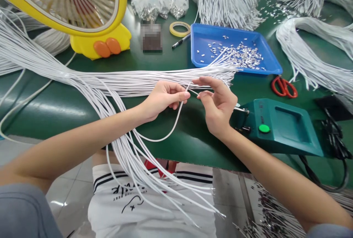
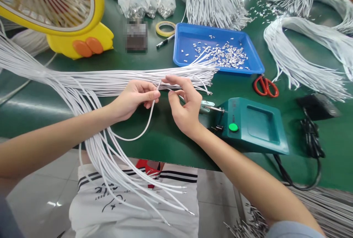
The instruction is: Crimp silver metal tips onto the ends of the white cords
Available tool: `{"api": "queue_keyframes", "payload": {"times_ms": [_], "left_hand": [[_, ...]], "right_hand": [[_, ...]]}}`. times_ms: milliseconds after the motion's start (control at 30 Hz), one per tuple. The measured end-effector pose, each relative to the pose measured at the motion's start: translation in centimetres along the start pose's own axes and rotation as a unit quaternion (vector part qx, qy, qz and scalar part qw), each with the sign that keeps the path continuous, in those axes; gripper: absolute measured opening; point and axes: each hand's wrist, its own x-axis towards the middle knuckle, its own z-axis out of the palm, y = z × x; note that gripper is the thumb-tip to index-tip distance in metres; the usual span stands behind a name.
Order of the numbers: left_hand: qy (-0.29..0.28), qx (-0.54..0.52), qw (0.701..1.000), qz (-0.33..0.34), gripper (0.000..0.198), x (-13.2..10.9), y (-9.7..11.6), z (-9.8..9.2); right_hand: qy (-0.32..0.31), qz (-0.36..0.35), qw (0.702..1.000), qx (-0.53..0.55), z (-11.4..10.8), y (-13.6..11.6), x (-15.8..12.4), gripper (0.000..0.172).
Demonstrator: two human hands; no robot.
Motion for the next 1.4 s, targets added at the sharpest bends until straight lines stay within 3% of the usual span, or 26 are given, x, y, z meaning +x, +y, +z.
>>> {"api": "queue_keyframes", "payload": {"times_ms": [300,533,733,867,1000,1067,1100,1133,1233,1300,1367,1400], "left_hand": [[0.024,0.007,0.999,0.022,0.035,0.1,-0.1,0.3],[0.008,0.029,0.999,0.046,0.037,0.1,-0.5,0.1],[-0.031,0.107,0.988,0.103,0.042,0.1,-0.4,-0.4],[-0.024,0.18,0.974,0.137,0.047,0.1,0.0,-0.3],[-0.01,0.233,0.953,0.193,0.04,0.2,-0.7,0.0],[0.02,0.287,0.923,0.255,0.03,0.2,-1.1,-0.2],[0.036,0.335,0.891,0.304,0.026,0.2,-1.3,-0.4],[0.047,0.394,0.845,0.36,0.024,0.2,-1.3,-0.7],[0.052,0.556,0.661,0.501,0.025,0.3,-0.9,-2.1],[0.05,0.599,0.585,0.544,0.024,0.3,-0.6,-2.8],[0.049,0.593,0.581,0.556,0.023,0.4,-0.4,-2.9],[0.049,0.574,0.605,0.549,0.023,0.4,-0.4,-2.8]], "right_hand": [[-0.014,0.099,0.989,0.107,0.4,0.5,0.7,0.036],[-0.03,0.136,0.982,0.124,0.3,0.4,1.0,0.033],[-0.049,0.113,0.986,0.115,0.1,0.9,1.1,0.032],[-0.075,0.117,0.984,0.115,0.0,0.5,1.1,0.036],[-0.061,0.133,0.983,0.108,0.0,-0.1,1.2,0.03],[-0.055,0.148,0.981,0.117,0.0,-0.2,1.2,0.03],[-0.056,0.163,0.976,0.133,0.0,-0.3,1.2,0.029],[-0.061,0.181,0.969,0.156,0.0,-0.4,1.2,0.03],[-0.082,0.262,0.929,0.246,0.0,-0.8,1.4,0.034],[-0.108,0.357,0.873,0.314,0.0,-1.3,1.5,0.037],[-0.136,0.44,0.809,0.365,0.1,-1.7,1.7,0.038],[-0.139,0.458,0.793,0.378,0.1,-1.8,1.7,0.038]]}}
